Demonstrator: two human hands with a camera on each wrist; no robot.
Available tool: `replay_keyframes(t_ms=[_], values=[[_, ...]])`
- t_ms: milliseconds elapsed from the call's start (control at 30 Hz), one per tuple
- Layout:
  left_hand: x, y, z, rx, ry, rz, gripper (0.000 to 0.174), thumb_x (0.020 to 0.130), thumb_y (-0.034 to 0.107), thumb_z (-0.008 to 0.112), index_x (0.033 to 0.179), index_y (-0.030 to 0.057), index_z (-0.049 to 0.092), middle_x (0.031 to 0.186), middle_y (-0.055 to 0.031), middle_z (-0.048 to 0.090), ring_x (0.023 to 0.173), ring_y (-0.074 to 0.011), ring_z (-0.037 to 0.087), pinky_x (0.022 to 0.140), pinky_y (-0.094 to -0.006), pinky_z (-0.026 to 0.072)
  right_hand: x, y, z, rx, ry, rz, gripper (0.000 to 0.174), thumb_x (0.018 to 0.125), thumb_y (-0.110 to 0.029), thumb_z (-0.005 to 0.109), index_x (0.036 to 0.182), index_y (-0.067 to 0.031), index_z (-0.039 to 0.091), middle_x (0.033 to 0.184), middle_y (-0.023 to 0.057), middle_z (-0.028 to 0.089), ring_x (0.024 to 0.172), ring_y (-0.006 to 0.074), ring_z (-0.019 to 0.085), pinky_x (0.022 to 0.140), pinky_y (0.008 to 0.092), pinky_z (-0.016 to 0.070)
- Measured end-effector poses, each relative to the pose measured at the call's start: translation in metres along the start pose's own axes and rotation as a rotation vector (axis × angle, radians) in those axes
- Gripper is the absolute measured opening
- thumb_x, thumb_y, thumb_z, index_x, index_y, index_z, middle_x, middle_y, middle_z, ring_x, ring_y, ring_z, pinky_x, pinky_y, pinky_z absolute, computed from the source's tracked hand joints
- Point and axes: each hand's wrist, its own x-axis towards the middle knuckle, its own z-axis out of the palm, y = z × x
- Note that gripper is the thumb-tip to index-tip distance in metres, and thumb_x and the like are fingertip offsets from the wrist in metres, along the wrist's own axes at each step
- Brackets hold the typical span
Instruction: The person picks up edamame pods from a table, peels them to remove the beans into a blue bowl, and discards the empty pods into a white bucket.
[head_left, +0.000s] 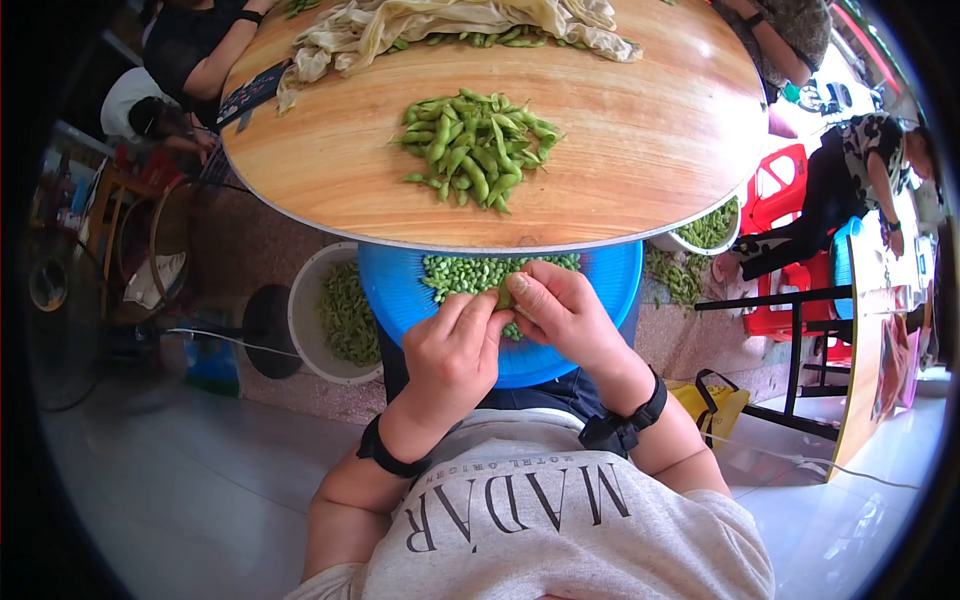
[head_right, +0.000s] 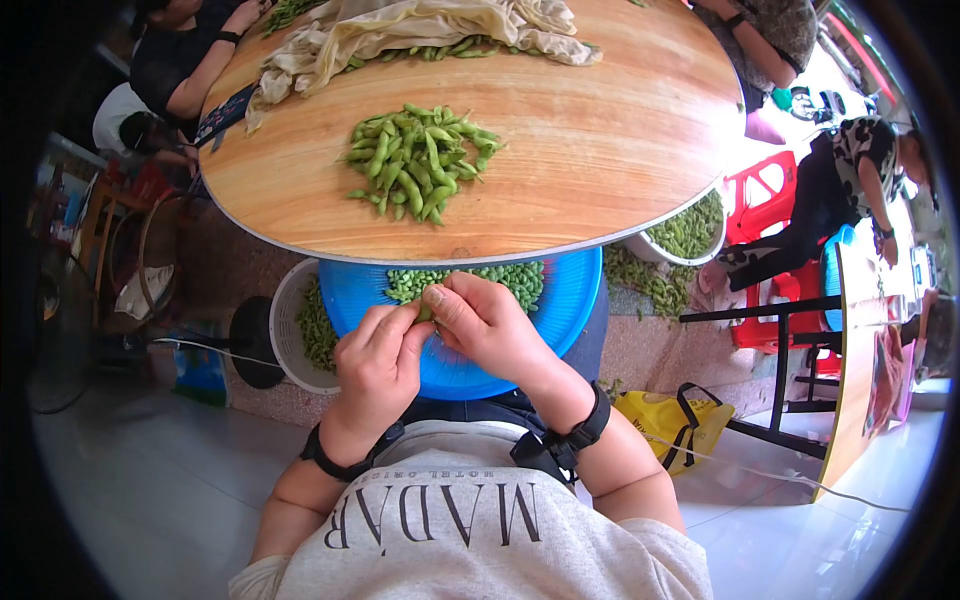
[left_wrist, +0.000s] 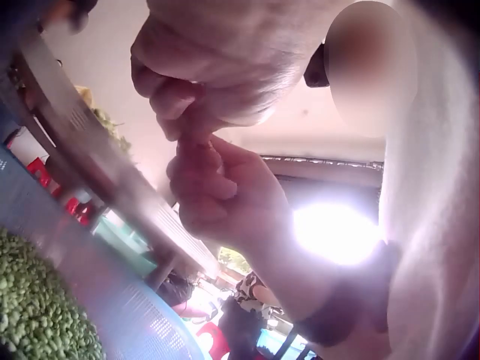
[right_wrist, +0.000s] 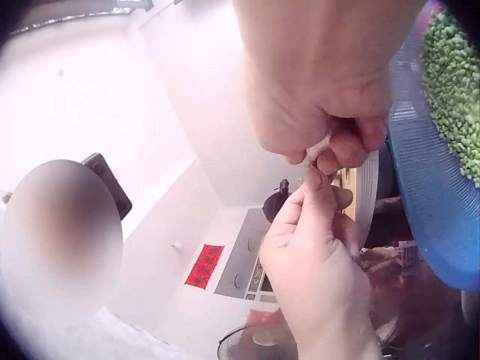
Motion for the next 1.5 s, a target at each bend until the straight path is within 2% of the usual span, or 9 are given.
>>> replay_keyframes(t_ms=[267, 367, 400, 533, 633, 800, 900, 1067, 1500], values=[[-0.015, -0.011, 0.031, -0.330, 0.128, -0.330, 0.009, 0.085, 0.007, 0.052, 0.087, -0.0008, 0.057, 0.070, -0.0093, 0.057, 0.054, -0.0214, 0.054, 0.049, -0.0277, 0.0416, 0.004, 0.021, 0.010, -0.030, 0.143, -0.109, 0.026, 0.091, -0.022, 0.049, 0.073, -0.0035, 0.049, 0.057, -0.0017, 0.047, 0.051, 0.0053, 0.042, 0.045, 0.0211, 0.0345], [-0.016, -0.011, 0.028, -0.765, 0.026, -0.843, 0.016, 0.089, 0.013, 0.048, 0.084, 0.0000, 0.056, 0.064, -0.0038, 0.053, 0.051, -0.0129, 0.049, 0.047, -0.0242, 0.0369, 0.005, 0.033, 0.008, -0.152, 0.179, -0.168, 0.025, 0.091, -0.022, 0.050, 0.073, -0.0034, 0.050, 0.057, -0.0016, 0.048, 0.051, 0.0060, 0.043, 0.045, 0.0215, 0.0353], [-0.014, -0.013, 0.027, -0.926, 0.039, -0.917, 0.020, 0.091, 0.015, 0.047, 0.079, 0.0018, 0.056, 0.060, 0.0003, 0.049, 0.048, -0.0062, 0.042, 0.042, -0.0213, 0.0315, 0.004, 0.036, 0.007, -0.188, 0.171, -0.175, 0.025, 0.090, -0.022, 0.050, 0.073, -0.0034, 0.050, 0.058, -0.0016, 0.048, 0.052, 0.0062, 0.043, 0.046, 0.0217, 0.0356], [-0.012, -0.025, 0.021, -1.198, -0.140, -1.082, 0.020, 0.090, 0.019, 0.049, 0.079, 0.0028, 0.056, 0.060, -0.0011, 0.049, 0.041, -0.0056, 0.037, 0.037, -0.0179, 0.0271, 0.000, 0.036, -0.012, -0.064, -0.040, -0.041, 0.028, 0.091, -0.026, 0.049, 0.078, -0.0023, 0.052, 0.059, -0.0017, 0.047, 0.051, 0.0051, 0.040, 0.045, 0.0192, 0.0319], [-0.019, -0.030, 0.023, -1.196, -0.269, -1.106, 0.018, 0.089, 0.014, 0.051, 0.076, 0.0022, 0.056, 0.060, -0.0007, 0.050, 0.043, -0.0059, 0.041, 0.038, -0.0192, 0.0312, 0.002, 0.039, -0.028, -0.063, -0.182, 0.128, 0.030, 0.090, -0.029, 0.051, 0.078, -0.0014, 0.054, 0.059, -0.0016, 0.047, 0.052, 0.0055, 0.041, 0.045, 0.0189, 0.0322], [-0.023, -0.018, 0.030, -0.725, -0.290, -0.814, 0.017, 0.090, 0.013, 0.050, 0.080, 0.0010, 0.058, 0.064, -0.0019, 0.054, 0.048, -0.0058, 0.047, 0.044, -0.0193, 0.0364, 0.014, 0.043, -0.032, -0.281, 0.011, 0.033, 0.032, 0.079, -0.030, 0.067, 0.082, -0.0002, 0.057, 0.065, 0.0001, 0.054, 0.056, 0.0062, 0.046, 0.048, 0.0210, 0.0376], [-0.024, -0.020, 0.032, -0.750, -0.286, -0.795, 0.019, 0.090, 0.015, 0.048, 0.081, 0.0010, 0.057, 0.065, -0.0025, 0.055, 0.049, -0.0072, 0.050, 0.045, -0.0186, 0.0363, 0.018, 0.048, -0.034, -0.113, -0.131, 0.136, 0.029, 0.076, -0.026, 0.070, 0.083, -0.0010, 0.058, 0.066, 0.0002, 0.056, 0.057, 0.0063, 0.049, 0.050, 0.0206, 0.0401], [-0.024, -0.026, 0.035, -0.982, -0.321, -0.978, 0.022, 0.091, 0.017, 0.046, 0.080, 0.0005, 0.056, 0.065, -0.0033, 0.056, 0.048, -0.0085, 0.052, 0.044, -0.0174, 0.0348, 0.021, 0.045, -0.041, -0.149, -0.196, 0.147, 0.019, 0.075, -0.016, 0.069, 0.081, -0.0014, 0.058, 0.064, -0.0005, 0.057, 0.058, 0.0062, 0.052, 0.051, 0.0208, 0.0421], [-0.026, -0.033, 0.028, -0.821, -0.419, -0.977, 0.014, 0.087, 0.008, 0.051, 0.092, -0.0046, 0.057, 0.075, -0.0096, 0.061, 0.055, -0.0127, 0.059, 0.046, -0.0203, 0.0423, 0.023, 0.050, -0.048, -0.109, -0.065, 0.248, 0.018, 0.070, -0.003, 0.053, 0.086, 0.0018, 0.060, 0.065, 0.0023, 0.058, 0.056, 0.0081, 0.056, 0.049, 0.0215, 0.0441]])
